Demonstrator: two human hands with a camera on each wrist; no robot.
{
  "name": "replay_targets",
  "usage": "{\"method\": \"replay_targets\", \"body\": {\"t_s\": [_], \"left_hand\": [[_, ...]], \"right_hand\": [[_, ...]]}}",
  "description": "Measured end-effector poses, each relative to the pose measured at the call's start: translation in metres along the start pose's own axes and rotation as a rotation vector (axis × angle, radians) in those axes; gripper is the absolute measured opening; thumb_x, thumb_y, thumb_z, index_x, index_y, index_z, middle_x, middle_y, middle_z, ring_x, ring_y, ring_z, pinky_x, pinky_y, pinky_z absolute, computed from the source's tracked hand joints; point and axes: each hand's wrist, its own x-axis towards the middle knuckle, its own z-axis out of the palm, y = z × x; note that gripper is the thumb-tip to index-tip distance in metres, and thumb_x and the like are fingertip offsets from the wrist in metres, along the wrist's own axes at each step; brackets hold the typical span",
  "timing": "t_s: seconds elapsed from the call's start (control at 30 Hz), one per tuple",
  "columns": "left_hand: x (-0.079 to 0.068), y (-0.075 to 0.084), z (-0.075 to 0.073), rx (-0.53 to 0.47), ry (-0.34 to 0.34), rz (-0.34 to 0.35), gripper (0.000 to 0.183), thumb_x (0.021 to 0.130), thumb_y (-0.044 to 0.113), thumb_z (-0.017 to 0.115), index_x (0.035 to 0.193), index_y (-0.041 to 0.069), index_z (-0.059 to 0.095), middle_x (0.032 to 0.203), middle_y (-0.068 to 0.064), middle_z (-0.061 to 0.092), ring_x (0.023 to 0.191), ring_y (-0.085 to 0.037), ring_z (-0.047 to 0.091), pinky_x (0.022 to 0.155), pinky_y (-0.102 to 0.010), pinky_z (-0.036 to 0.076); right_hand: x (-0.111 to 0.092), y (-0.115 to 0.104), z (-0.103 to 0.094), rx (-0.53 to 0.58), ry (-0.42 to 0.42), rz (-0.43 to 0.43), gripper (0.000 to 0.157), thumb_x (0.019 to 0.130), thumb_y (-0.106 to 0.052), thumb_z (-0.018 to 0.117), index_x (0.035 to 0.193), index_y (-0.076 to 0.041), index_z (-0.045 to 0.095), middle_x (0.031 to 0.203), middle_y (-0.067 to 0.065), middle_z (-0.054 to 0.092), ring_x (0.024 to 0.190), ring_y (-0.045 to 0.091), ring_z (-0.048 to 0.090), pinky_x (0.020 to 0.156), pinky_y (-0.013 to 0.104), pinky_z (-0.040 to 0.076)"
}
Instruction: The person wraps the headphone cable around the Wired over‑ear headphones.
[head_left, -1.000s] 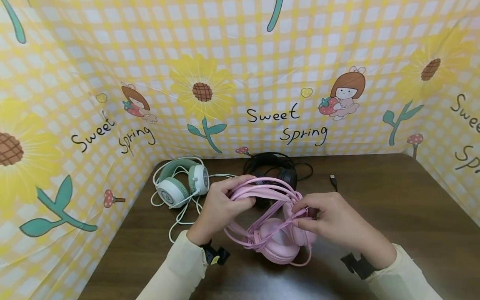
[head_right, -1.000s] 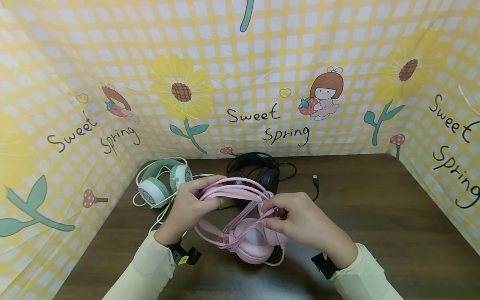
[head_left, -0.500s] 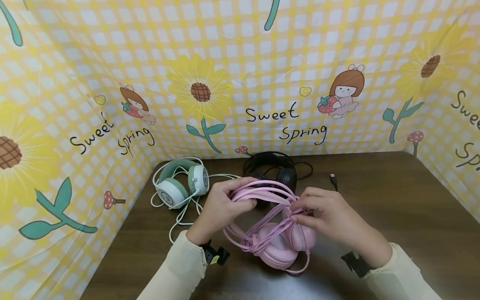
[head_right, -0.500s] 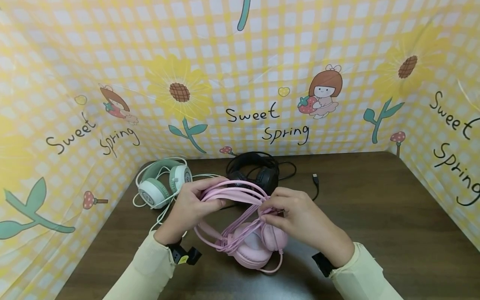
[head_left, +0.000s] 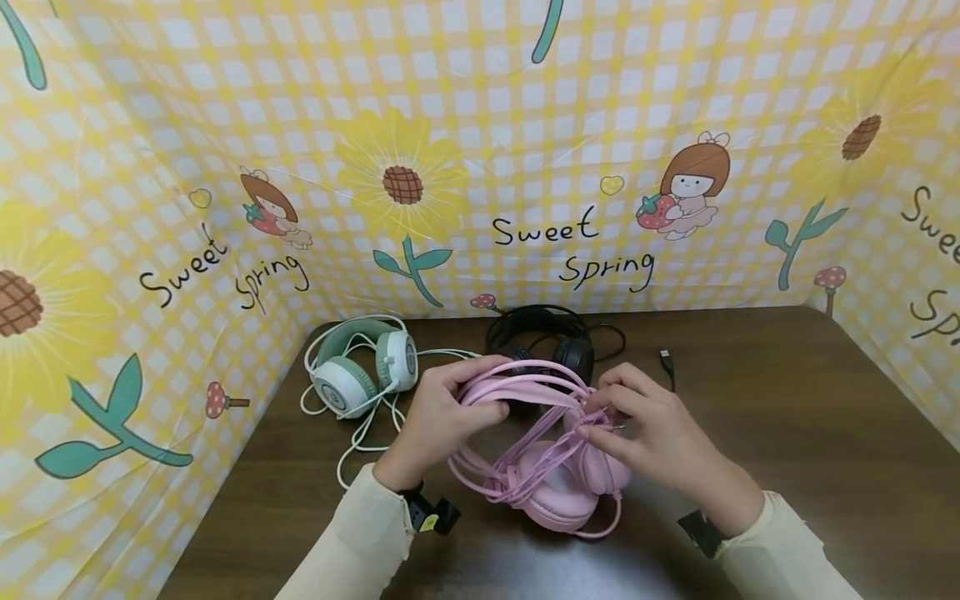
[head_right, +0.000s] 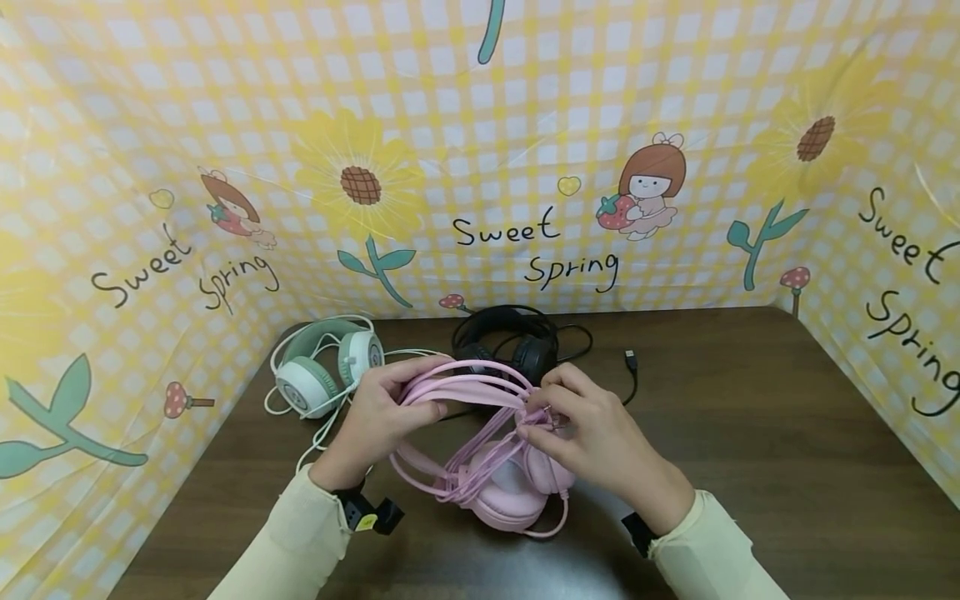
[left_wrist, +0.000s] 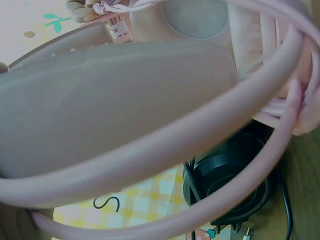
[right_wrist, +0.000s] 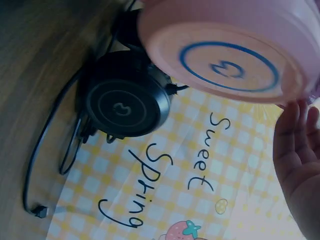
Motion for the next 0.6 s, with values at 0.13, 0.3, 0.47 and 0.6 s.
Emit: {"method": "replay_targets", "body": {"t_s": [0.13, 0.3, 0.47, 0.6], "left_hand": [[0.0005, -0.0011, -0.0022, -0.026, -0.005, 0.013, 0.043, 0.074, 0.002, 0.069, 0.116, 0.011, 0.071, 0.1, -0.003, 0.069, 0.079, -0.016, 0.059, 0.064, -0.026, 0.05], [0.0003, 0.0003, -0.0043, -0.068, -0.036, 0.041, 0.044, 0.074, 0.002, 0.069, 0.117, 0.009, 0.07, 0.102, -0.005, 0.069, 0.081, -0.017, 0.06, 0.066, -0.027, 0.052], [0.0008, 0.0012, -0.0056, -0.084, -0.056, 0.057, 0.046, 0.072, 0.001, 0.07, 0.118, 0.008, 0.069, 0.102, -0.005, 0.068, 0.081, -0.018, 0.06, 0.067, -0.028, 0.052], [0.0003, 0.0011, -0.0063, -0.085, -0.059, 0.055, 0.046, 0.072, -0.001, 0.069, 0.117, 0.007, 0.069, 0.103, -0.005, 0.068, 0.082, -0.019, 0.06, 0.068, -0.028, 0.052]], "right_hand": [[-0.0009, 0.0024, 0.0032, 0.024, 0.024, -0.003, 0.025, 0.078, -0.018, 0.081, 0.098, -0.016, 0.066, 0.108, -0.004, 0.053, 0.088, 0.008, 0.054, 0.072, 0.018, 0.045], [0.0003, 0.0011, 0.0039, 0.087, -0.002, 0.069, 0.041, 0.078, -0.014, 0.081, 0.11, -0.014, 0.057, 0.119, -0.003, 0.05, 0.101, 0.012, 0.052, 0.083, 0.023, 0.046], [0.0015, 0.0012, 0.0056, 0.154, -0.072, 0.203, 0.062, 0.084, -0.013, 0.076, 0.138, -0.016, 0.045, 0.129, -0.004, 0.05, 0.113, 0.015, 0.053, 0.092, 0.035, 0.047], [-0.0011, 0.0053, 0.0078, 0.188, -0.139, 0.263, 0.066, 0.089, -0.015, 0.07, 0.146, -0.022, 0.038, 0.131, -0.002, 0.054, 0.114, 0.016, 0.054, 0.092, 0.04, 0.047]]}}
